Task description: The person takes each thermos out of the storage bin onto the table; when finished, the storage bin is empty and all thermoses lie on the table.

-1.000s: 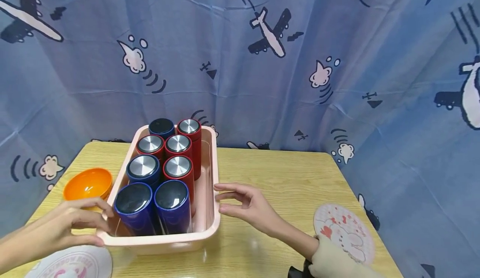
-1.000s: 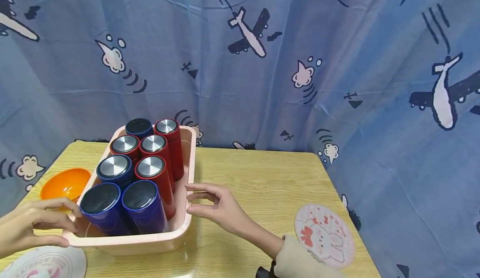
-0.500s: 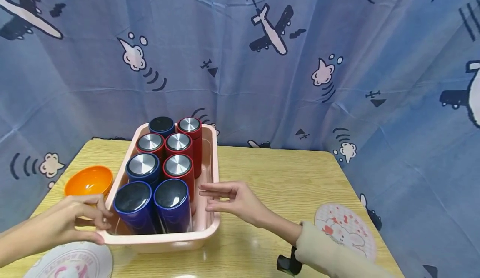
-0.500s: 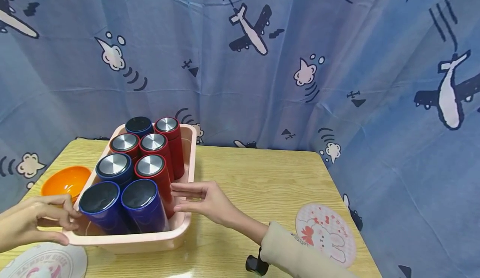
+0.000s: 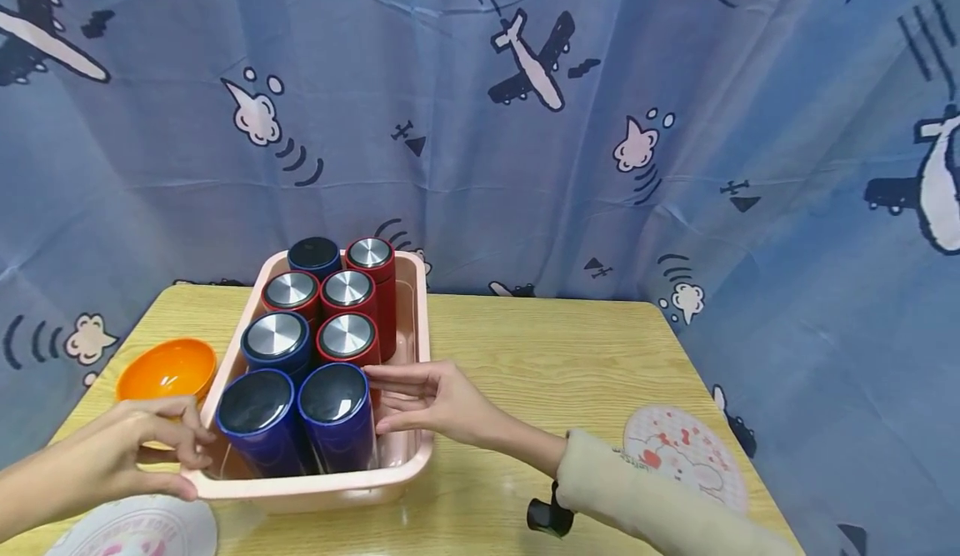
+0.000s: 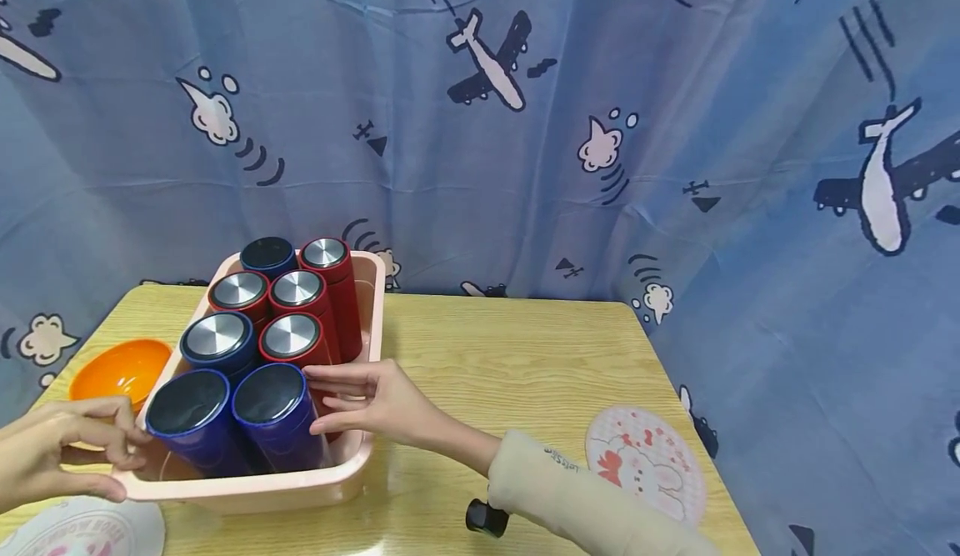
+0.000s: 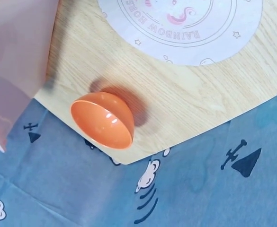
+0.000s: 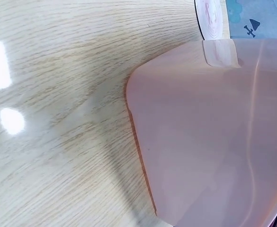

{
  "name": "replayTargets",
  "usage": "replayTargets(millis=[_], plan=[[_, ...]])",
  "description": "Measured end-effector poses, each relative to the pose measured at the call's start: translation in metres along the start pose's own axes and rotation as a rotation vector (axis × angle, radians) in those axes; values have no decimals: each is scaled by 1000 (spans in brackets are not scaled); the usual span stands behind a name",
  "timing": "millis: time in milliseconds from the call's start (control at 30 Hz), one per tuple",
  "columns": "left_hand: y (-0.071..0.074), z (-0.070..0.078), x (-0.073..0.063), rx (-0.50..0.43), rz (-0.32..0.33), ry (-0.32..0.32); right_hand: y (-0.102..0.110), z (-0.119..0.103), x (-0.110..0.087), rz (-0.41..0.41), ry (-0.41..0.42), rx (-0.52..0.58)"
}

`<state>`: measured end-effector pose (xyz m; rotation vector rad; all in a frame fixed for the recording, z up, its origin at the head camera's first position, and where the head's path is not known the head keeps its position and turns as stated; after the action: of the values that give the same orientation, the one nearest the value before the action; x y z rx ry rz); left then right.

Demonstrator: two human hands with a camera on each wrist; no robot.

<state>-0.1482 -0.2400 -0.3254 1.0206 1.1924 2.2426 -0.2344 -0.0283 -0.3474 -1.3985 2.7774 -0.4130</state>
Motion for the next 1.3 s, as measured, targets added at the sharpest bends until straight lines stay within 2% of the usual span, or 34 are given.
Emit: replayTargets(millis=[100, 233, 267, 333, 433, 567, 633, 767, 867, 1000, 1200, 1300], plan=[[-1, -2, -2, 37, -8, 23, -2, 0, 3, 3, -2, -9], [-2, -5, -3, 46, -7, 18, -2, 0, 5, 15, -6, -27], [-3, -5, -3, 39, -8, 18, -3, -1, 5, 17, -7, -27], [-6, -8, -3, -55, -35, 25, -3, -1, 5, 20, -9, -24], [-8, -9, -4, -115, -46, 21, -4, -2, 4, 20, -8, -13], [-7, -8, -7, -93, -10, -5, -6, -2, 4, 16, 3, -8], [-10, -10, -10, -130, -22, 13, -7, -2, 4, 17, 6, -3], [-20, -21, -10, -210, -117, 93, -6, -4, 1, 31, 9, -11], [-22, -22, -10, -226, -140, 105, -6, -4, 0, 32, 13, -26], [-23, -20, -9, -230, -108, 64, -6, -6, -3, 36, 31, -37], [-18, -21, -13, -72, -19, 6, -8, -10, -1, 23, 69, -69], [-15, -20, -15, -49, 21, -6, -10, -10, -2, 14, 76, -70]])
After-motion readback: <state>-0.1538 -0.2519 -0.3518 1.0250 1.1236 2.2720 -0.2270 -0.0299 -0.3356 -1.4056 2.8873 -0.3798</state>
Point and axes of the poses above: each hand's wrist, its own x-axis towards the middle knuckle, its own y-axis out of the back of the hand, z = x × y, the point moved 10 cm from there along x, towards the middle knuckle, and after that the axes turned 11 degrees about x, right-handed, at the moved point
